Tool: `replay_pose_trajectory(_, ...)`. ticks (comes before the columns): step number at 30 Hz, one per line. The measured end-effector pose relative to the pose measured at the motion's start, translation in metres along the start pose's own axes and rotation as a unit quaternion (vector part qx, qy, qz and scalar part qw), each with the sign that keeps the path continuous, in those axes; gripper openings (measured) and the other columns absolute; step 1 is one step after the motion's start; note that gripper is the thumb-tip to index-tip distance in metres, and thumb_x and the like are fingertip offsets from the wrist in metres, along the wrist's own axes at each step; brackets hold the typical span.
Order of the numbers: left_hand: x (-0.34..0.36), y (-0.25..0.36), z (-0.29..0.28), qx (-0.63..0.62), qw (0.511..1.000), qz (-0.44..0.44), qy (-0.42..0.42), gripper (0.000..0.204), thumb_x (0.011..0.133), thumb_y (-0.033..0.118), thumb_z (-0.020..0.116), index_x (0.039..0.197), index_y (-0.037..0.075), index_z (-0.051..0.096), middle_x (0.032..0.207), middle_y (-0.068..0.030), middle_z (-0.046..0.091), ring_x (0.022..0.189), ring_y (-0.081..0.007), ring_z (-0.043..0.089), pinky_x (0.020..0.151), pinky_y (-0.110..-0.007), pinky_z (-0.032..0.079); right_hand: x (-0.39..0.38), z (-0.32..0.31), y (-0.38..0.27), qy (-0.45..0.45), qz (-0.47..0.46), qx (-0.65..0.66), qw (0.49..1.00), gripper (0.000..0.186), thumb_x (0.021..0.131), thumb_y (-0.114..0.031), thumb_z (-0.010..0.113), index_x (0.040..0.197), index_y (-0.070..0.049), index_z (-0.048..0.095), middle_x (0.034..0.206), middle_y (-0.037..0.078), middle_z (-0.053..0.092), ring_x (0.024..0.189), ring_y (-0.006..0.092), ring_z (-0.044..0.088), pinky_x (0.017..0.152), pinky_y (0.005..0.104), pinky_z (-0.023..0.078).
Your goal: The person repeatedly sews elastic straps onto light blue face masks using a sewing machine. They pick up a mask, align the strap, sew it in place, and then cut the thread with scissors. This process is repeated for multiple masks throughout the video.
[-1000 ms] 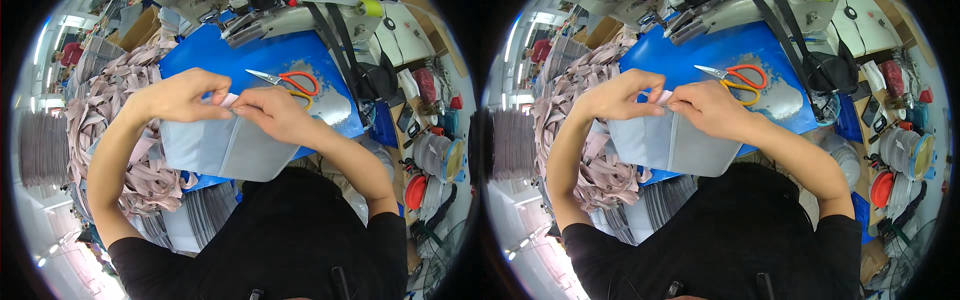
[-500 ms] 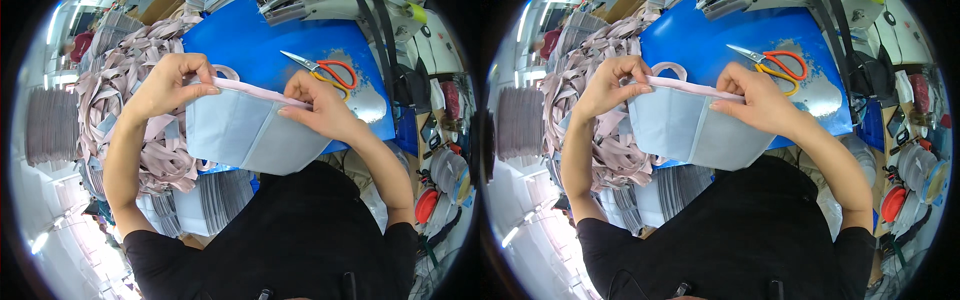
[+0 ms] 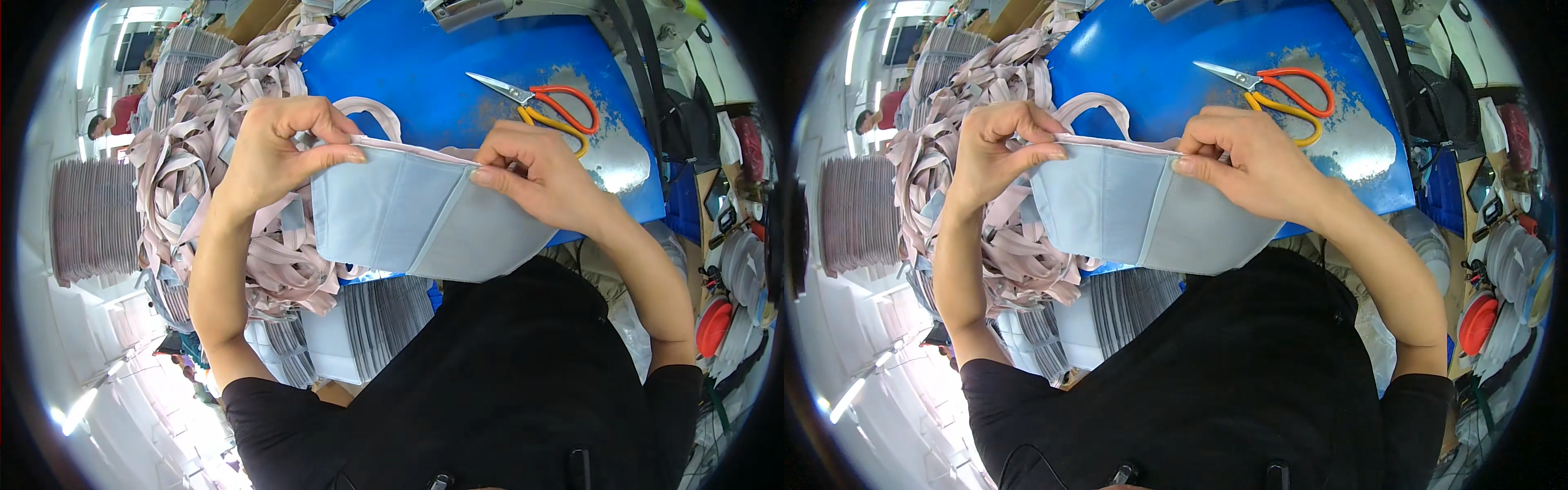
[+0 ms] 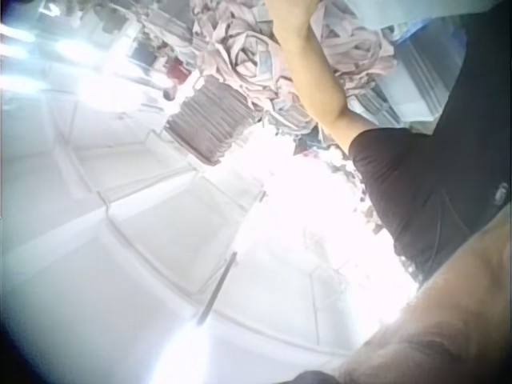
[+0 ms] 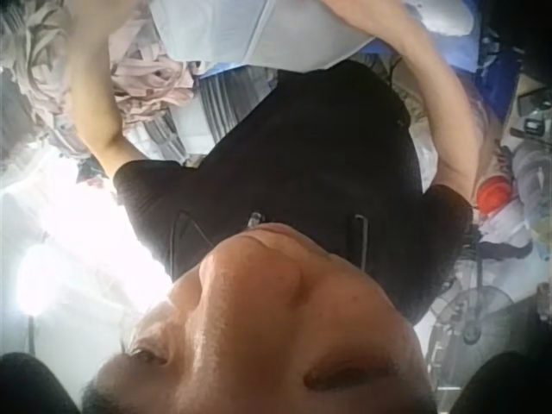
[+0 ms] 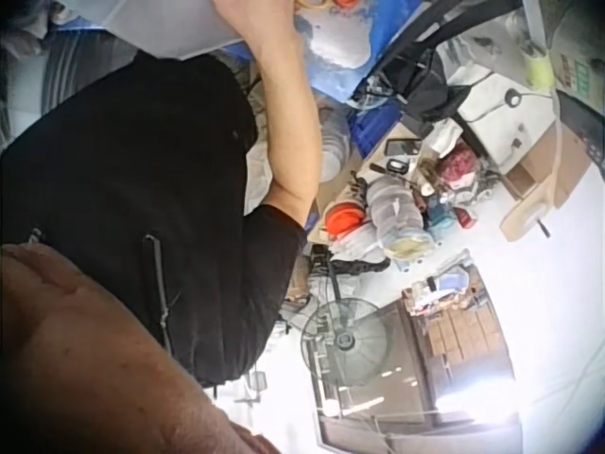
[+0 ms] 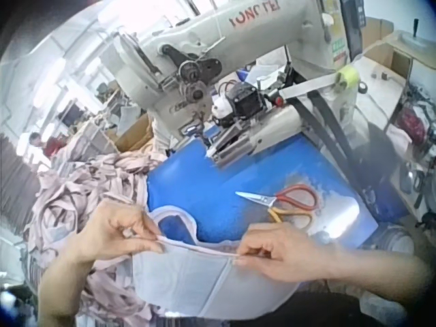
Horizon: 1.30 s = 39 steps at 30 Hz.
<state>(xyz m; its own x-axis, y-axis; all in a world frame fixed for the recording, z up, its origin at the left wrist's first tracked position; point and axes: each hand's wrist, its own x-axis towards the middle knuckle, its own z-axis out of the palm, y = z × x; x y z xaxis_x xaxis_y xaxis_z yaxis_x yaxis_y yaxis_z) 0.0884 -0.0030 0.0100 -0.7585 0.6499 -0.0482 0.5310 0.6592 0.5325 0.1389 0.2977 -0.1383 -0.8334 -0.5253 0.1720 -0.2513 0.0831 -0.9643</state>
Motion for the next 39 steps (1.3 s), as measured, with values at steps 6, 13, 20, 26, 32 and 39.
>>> replay_pose_trajectory(6, -0.003, 0.005, 0.003, -0.002, 1.000, -0.002, 0.006, 0.023, 0.075, 0.014, 0.092, 0.077, 0.002, 0.073, 0.086, -0.0088, 0.076, 0.080, -0.0176, 0.073, 0.073, -0.030, 0.054, 0.000, 0.004, -0.005, 0.003, 0.000, 0.041, 0.999, 0.020, 0.095, -0.013, 0.076, 0.113, -0.007, 0.077, 0.079, 0.004, 0.057, 0.072, 0.0161, 0.052, 0.064, 0.0327, 0.044)
replay_pose_trajectory(13, -0.002, 0.006, 0.003, 0.003, 1.000, 0.002, 0.001, 0.019, 0.080, 0.011, 0.088, 0.080, 0.001, 0.072, 0.086, -0.0095, 0.076, 0.080, -0.0171, 0.072, 0.073, -0.029, 0.054, 0.001, 0.003, -0.003, 0.017, -0.036, 0.010, 0.999, 0.014, 0.096, -0.014, 0.075, 0.106, -0.006, 0.079, 0.081, 0.005, 0.061, 0.074, 0.0179, 0.056, 0.066, 0.0342, 0.045)
replay_pose_trajectory(20, 0.022, 0.001, -0.015, -0.015, 1.000, 0.008, -0.016, 0.018, 0.085, 0.009, 0.085, 0.083, 0.001, 0.069, 0.086, -0.0082, 0.075, 0.081, -0.0149, 0.068, 0.078, -0.029, 0.052, 0.012, -0.002, -0.016, 0.034, -0.010, 0.029, 0.999, 0.014, 0.096, -0.015, 0.075, 0.104, -0.005, 0.079, 0.081, 0.005, 0.065, 0.073, 0.0153, 0.059, 0.066, 0.0318, 0.046)
replay_pose_trajectory(26, 0.075, -0.022, -0.033, 0.019, 0.996, 0.013, -0.086, 0.018, 0.088, 0.011, 0.081, 0.101, -0.001, 0.077, 0.088, -0.0067, 0.073, 0.085, -0.0162, 0.065, 0.081, -0.031, 0.050, 0.037, -0.006, -0.002, 0.038, 0.093, 0.213, 0.972, 0.020, 0.100, -0.014, 0.073, 0.113, 0.001, 0.077, 0.089, 0.001, 0.073, 0.080, 0.0071, 0.063, 0.073, 0.0252, 0.052)
replay_pose_trajectory(32, 0.130, -0.059, -0.040, 0.019, 0.991, 0.042, -0.122, 0.014, 0.090, 0.011, 0.079, 0.097, -0.002, 0.076, 0.090, -0.0096, 0.074, 0.085, -0.0206, 0.069, 0.080, -0.034, 0.053, 0.066, -0.014, 0.000, 0.060, 0.140, 0.311, 0.938, 0.029, 0.102, -0.014, 0.071, 0.126, 0.002, 0.074, 0.087, 0.000, 0.073, 0.077, 0.0053, 0.064, 0.072, 0.0243, 0.053)
replay_pose_trajectory(39, 0.158, -0.097, -0.041, 0.016, 0.998, 0.025, -0.063, 0.019, 0.095, 0.018, 0.077, 0.108, 0.005, 0.078, 0.105, -0.0077, 0.078, 0.102, -0.0202, 0.071, 0.090, -0.034, 0.055, 0.091, -0.018, 0.004, 0.119, 0.160, 0.316, 0.928, 0.029, 0.101, -0.012, 0.070, 0.126, 0.002, 0.074, 0.088, 0.002, 0.073, 0.075, 0.0052, 0.064, 0.068, 0.0240, 0.051)
